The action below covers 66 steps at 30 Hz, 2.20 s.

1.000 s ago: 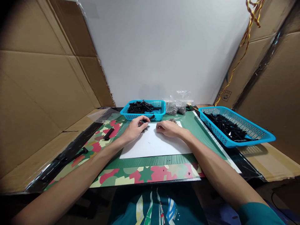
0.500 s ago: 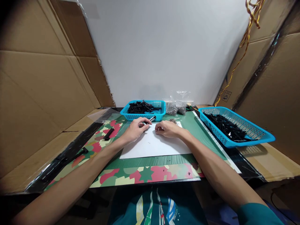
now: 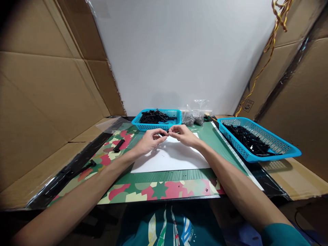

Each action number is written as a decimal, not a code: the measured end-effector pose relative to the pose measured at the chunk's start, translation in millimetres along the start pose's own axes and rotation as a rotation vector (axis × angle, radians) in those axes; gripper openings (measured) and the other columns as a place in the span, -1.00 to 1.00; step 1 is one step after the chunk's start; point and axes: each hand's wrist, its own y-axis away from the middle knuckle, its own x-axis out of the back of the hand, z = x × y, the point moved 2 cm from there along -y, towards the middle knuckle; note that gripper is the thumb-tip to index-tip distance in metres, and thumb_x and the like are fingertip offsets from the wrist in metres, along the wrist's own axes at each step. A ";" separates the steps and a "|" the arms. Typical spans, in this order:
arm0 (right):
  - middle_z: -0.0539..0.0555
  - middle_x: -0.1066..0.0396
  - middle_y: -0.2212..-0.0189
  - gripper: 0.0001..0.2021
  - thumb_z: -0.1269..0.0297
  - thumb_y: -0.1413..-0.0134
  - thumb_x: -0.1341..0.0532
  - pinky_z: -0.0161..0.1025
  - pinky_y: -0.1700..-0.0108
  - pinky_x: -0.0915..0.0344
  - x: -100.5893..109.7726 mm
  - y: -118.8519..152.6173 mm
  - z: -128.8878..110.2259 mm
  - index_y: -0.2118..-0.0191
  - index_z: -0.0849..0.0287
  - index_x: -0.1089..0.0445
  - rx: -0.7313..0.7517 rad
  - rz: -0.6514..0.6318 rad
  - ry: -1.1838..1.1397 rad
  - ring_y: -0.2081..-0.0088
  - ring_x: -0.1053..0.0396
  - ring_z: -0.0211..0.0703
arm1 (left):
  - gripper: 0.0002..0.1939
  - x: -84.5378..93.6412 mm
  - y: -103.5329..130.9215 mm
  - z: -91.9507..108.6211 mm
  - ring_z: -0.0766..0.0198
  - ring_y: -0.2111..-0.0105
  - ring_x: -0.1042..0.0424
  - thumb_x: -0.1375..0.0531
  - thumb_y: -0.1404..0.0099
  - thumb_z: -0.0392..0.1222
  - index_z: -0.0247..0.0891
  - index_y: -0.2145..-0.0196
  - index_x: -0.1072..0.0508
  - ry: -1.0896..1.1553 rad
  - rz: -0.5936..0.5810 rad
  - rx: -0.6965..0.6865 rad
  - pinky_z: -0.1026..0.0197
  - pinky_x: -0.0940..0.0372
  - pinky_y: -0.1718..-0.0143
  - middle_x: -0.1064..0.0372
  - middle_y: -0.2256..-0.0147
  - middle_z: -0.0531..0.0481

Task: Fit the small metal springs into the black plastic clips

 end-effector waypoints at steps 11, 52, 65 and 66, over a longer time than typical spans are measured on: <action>-0.15 -0.09 0.54 -0.55 -0.11 -0.09 -0.45 -0.34 0.52 0.16 -13.5 0.7 1.6 0.26 0.15 -0.35 -0.092 0.022 -0.329 0.55 0.04 -0.37 | -0.66 -0.9 2.3 6.4 0.34 0.49 -0.31 -0.31 -0.34 0.09 -0.28 0.22 -0.57 0.045 0.067 -0.055 0.28 -0.15 0.49 -0.44 0.42 0.03; -0.11 -0.16 0.62 -0.83 0.19 -0.24 -0.27 -0.30 0.37 -0.11 -7.6 -4.4 -24.0 0.32 0.15 -0.54 0.273 0.412 0.583 0.53 -0.05 -0.29 | -0.30 20.3 -6.3 13.0 0.13 0.26 -0.68 -0.59 0.00 0.00 -0.15 0.06 -0.31 0.446 0.234 0.028 0.03 -0.57 0.08 -0.60 0.21 -0.02; 0.08 -0.60 0.39 -0.76 0.29 -0.43 -0.14 -0.29 0.36 -0.13 -16.4 7.5 -27.1 0.15 0.15 -0.57 0.410 0.260 0.926 0.45 -0.39 -0.26 | -0.38 22.8 -7.5 9.6 0.03 0.24 -0.67 -0.67 0.27 -0.09 -0.29 0.25 -0.60 0.354 0.260 -0.004 -0.03 -0.61 0.11 -0.68 0.25 -0.13; 0.08 -0.62 0.38 -0.76 0.30 -0.44 -0.13 -0.28 0.37 -0.11 -16.9 7.8 -27.3 0.16 0.15 -0.57 0.432 0.249 0.942 0.45 -0.40 -0.26 | -0.41 23.4 -7.0 10.4 0.01 0.25 -0.68 -0.67 0.28 -0.09 -0.29 0.27 -0.62 0.329 0.260 -0.009 -0.04 -0.62 0.12 -0.69 0.26 -0.14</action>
